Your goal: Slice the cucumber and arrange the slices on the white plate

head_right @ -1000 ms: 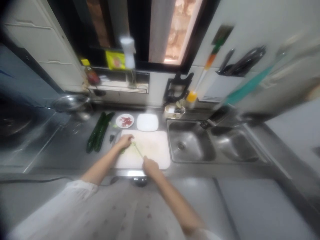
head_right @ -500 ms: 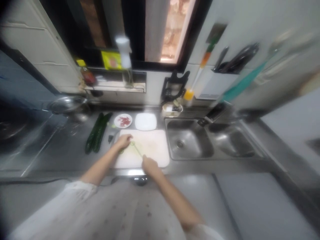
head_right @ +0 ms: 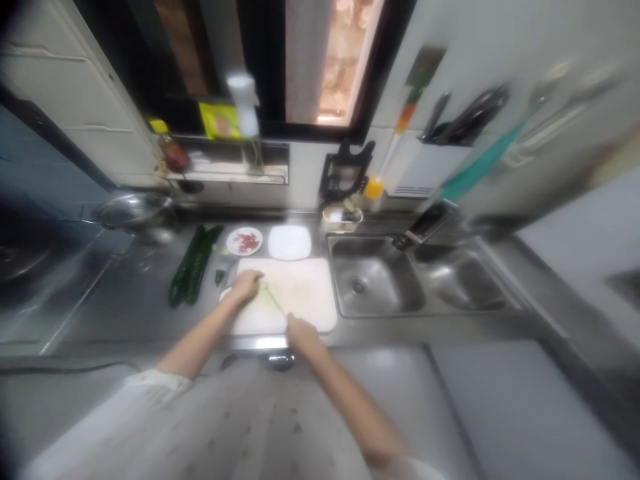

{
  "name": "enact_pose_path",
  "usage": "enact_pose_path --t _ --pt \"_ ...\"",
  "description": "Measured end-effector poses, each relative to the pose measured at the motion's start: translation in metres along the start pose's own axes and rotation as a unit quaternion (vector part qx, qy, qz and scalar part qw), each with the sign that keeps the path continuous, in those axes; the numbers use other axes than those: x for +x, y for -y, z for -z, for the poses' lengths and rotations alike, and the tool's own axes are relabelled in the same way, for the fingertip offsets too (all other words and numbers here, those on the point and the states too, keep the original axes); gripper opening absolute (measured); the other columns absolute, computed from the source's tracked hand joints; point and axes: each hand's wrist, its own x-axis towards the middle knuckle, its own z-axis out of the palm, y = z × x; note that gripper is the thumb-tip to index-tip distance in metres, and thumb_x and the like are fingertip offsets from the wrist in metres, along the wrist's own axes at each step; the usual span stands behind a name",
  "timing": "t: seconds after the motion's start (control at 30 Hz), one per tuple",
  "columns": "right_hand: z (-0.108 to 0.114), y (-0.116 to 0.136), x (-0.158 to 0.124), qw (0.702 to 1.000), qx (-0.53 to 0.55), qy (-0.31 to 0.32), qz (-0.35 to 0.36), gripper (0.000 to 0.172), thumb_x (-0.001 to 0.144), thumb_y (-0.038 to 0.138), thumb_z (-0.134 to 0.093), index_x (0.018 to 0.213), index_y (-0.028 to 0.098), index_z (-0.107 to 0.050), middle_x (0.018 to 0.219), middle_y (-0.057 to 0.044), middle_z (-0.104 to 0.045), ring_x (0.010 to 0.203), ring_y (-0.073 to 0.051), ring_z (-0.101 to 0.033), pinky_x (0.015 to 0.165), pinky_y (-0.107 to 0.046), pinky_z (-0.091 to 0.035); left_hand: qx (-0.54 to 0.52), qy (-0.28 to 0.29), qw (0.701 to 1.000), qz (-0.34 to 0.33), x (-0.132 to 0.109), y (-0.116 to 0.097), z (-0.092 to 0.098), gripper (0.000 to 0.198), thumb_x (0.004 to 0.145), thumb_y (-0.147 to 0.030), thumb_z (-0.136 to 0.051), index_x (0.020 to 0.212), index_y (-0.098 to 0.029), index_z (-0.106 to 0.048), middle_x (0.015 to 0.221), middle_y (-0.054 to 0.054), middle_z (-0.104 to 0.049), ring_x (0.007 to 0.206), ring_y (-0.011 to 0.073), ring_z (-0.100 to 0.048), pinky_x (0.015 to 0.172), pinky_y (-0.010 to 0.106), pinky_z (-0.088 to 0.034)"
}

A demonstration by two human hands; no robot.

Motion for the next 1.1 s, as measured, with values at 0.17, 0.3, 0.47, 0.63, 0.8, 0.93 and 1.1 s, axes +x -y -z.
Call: enact_pose_path --t 0.17,0.3,0.47,0.63,0.8,0.93,1.1 --pt "0.000 0.001 0.002 1.000 0.003 -0.005 0.007 0.028 0.091 0.021 -0.035 0.115 0.017 -0.048 0.102 -0.014 -0.065 0.090 -0.024 -0.063 0.069 -0.031 -0.042 0.000 0.000 1.000 0.003 -0.001 0.002 -0.001 0.034 0.086 -0.019 -0.048 0.115 -0.025 -0.065 0.121 0.006 -0.062 0.115 0.0236 -0.049 0.100 0.036 -0.036" --pt "0.004 0.005 0.006 1.000 0.007 -0.004 0.004 0.029 0.090 0.020 -0.035 0.115 0.017 -0.049 0.102 -0.015 -0.066 0.090 -0.025 -0.063 0.068 -0.032 -0.043 0.004 -0.005 1.000 -0.001 -0.001 0.002 -0.002 0.036 0.083 -0.017 -0.049 0.114 -0.025 -0.066 0.121 0.006 -0.063 0.115 0.0242 -0.050 0.100 0.037 -0.037" --pt "0.012 0.012 0.009 1.000 0.009 -0.008 0.007 0.030 0.090 0.020 -0.035 0.116 0.016 -0.050 0.105 -0.016 -0.066 0.093 -0.025 -0.063 0.069 -0.031 -0.043 0.012 -0.012 1.000 -0.010 -0.001 0.002 -0.002 0.038 0.081 -0.014 -0.050 0.113 -0.025 -0.066 0.119 0.007 -0.064 0.115 0.0248 -0.051 0.100 0.037 -0.037" --pt "0.017 0.014 0.009 1.000 0.020 -0.010 0.007 0.031 0.090 0.021 -0.036 0.118 0.017 -0.050 0.106 -0.015 -0.066 0.093 -0.024 -0.063 0.070 -0.031 -0.043 0.019 -0.018 1.000 -0.011 -0.004 0.000 -0.002 0.034 0.081 -0.018 -0.052 0.111 -0.024 -0.067 0.116 0.007 -0.064 0.113 0.0248 -0.052 0.099 0.037 -0.037" --pt "0.013 0.008 0.002 1.000 0.018 -0.009 0.000 0.030 0.090 0.021 -0.036 0.115 0.016 -0.051 0.105 -0.015 -0.066 0.092 -0.026 -0.063 0.069 -0.032 -0.043 0.033 -0.037 0.999 -0.022 -0.013 -0.007 0.000 0.027 0.082 -0.027 -0.055 0.105 -0.023 -0.068 0.112 0.009 -0.064 0.109 0.0249 -0.052 0.096 0.036 -0.037" --pt "0.007 0.000 -0.005 1.000 0.015 -0.006 -0.001 0.029 0.091 0.023 -0.035 0.114 0.017 -0.051 0.104 -0.015 -0.066 0.091 -0.026 -0.063 0.067 -0.032 -0.042 0.052 -0.049 0.997 -0.021 -0.019 -0.013 0.001 0.023 0.083 -0.029 -0.053 0.098 -0.022 -0.070 0.106 0.009 -0.065 0.105 0.0263 -0.054 0.092 0.038 -0.038" --pt "-0.003 -0.011 -0.010 1.000 0.015 -0.015 0.013 0.028 0.090 0.021 -0.035 0.113 0.017 -0.050 0.100 -0.014 -0.067 0.090 -0.025 -0.063 0.066 -0.030 -0.040 0.056 -0.048 0.997 -0.020 -0.020 -0.014 0.001 0.023 0.083 -0.029 -0.053 0.096 -0.021 -0.069 0.103 0.009 -0.065 0.102 0.0254 -0.055 0.090 0.036 -0.039"
